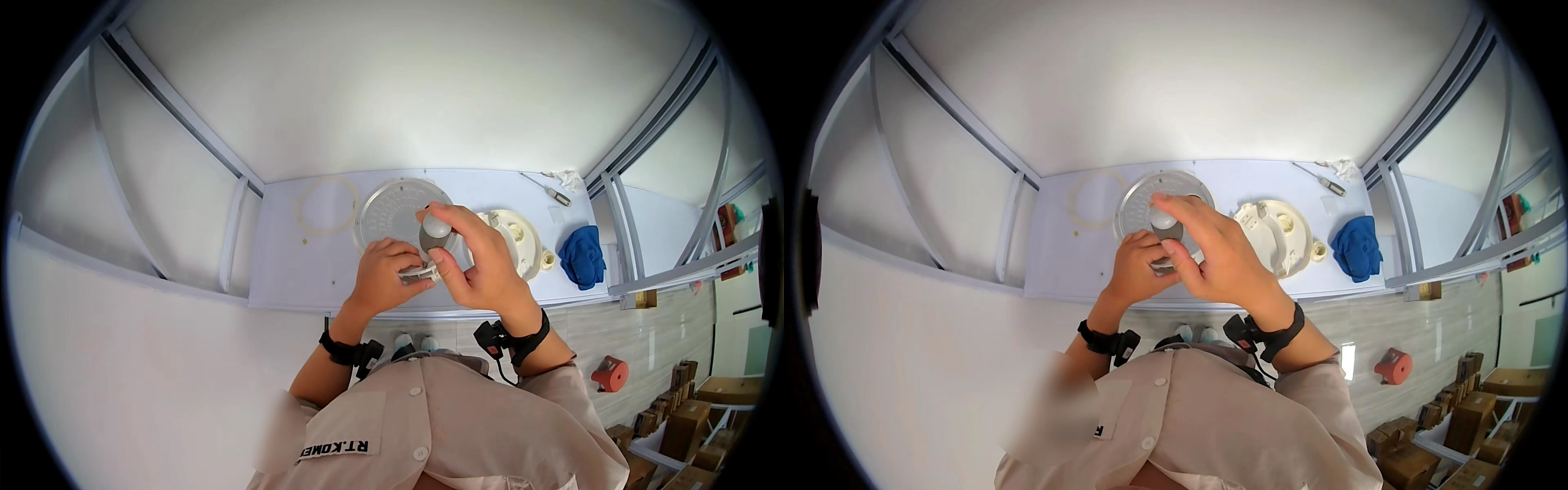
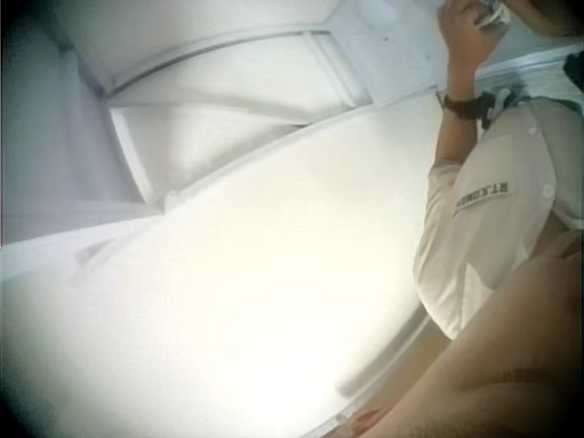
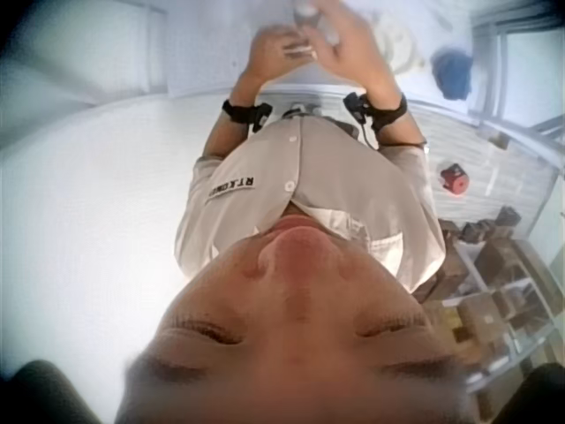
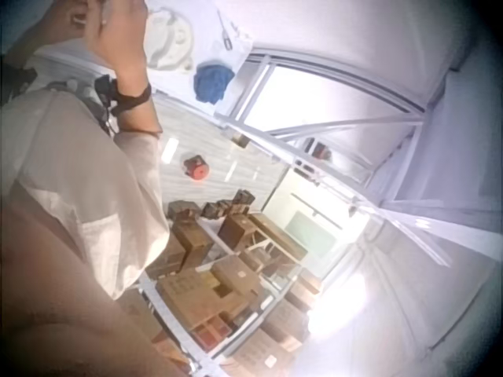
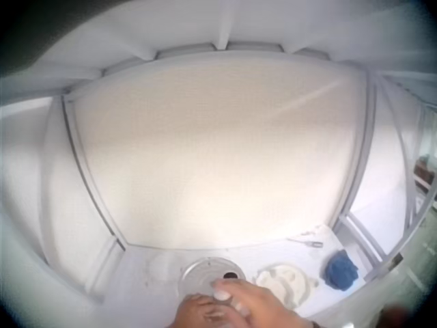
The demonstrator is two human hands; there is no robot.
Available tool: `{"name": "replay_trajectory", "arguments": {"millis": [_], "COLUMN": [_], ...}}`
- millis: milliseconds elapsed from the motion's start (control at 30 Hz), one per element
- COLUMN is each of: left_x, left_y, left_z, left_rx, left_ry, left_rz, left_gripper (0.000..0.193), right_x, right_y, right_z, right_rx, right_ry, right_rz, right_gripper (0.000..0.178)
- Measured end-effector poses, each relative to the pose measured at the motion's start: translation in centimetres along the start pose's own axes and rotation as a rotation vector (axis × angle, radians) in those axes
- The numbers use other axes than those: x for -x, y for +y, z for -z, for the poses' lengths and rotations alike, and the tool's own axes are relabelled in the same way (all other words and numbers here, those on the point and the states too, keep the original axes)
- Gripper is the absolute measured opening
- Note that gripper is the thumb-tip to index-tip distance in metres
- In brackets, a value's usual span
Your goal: The person uses a screwdriver to tighten screws on a white plastic lid, then places the lid onto a white bucket. The person continues to tighten screws on the lid while it is attached to the bucket.
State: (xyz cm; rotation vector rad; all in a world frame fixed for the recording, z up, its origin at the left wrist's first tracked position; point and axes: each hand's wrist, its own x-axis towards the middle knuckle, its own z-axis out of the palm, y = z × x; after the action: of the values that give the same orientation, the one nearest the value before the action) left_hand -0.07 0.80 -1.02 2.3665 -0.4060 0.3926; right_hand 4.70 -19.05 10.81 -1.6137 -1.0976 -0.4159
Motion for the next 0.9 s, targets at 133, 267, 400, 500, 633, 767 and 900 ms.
{"name": "replay_trajectory", "arguments": {"millis": [133, 267, 400, 500, 633, 767, 900], "left_x": [-0.1, -0.2, -0.5, -0.5, -0.5, -0.4, -0.7], "left_y": [0.2, 0.3, 0.6, 0.5, 0.4, -0.3, 0.6], "left_z": [0.1, 0.4, 0.6, 0.8, 0.9, 0.4, 1.0], "left_rx": [0.007, -0.005, 0.051, 0.048, 0.041, 0.024, 0.052], "left_ry": [0.0, -0.013, 0.012, 0.006, -0.002, 0.045, 0.007], "left_rz": [-0.001, -0.016, -0.016, -0.02, -0.007, -0.061, -0.016], "left_gripper": [0.03, 0.03, 0.03, 0.03, 0.03, 0.035, 0.033], "right_x": [0.2, -0.6, 0.3, 0.2, -0.1, -1.3, -0.6], "right_y": [0.4, 0.3, 1.3, 1.0, 0.8, 0.2, 0.2], "right_z": [-0.3, -0.6, 0.3, 0.4, 0.1, -0.1, -0.2], "right_rx": [-0.037, 0.056, 0.175, 0.102, 0.021, 0.08, 0.118], "right_ry": [0.018, 0.162, 0.15, 0.127, 0.032, 0.027, -0.001], "right_rz": [0.023, 0.127, 0.041, -0.017, 0.018, 0.131, 0.034], "right_gripper": [0.051, 0.045, 0.048, 0.047, 0.045, 0.046, 0.048]}}
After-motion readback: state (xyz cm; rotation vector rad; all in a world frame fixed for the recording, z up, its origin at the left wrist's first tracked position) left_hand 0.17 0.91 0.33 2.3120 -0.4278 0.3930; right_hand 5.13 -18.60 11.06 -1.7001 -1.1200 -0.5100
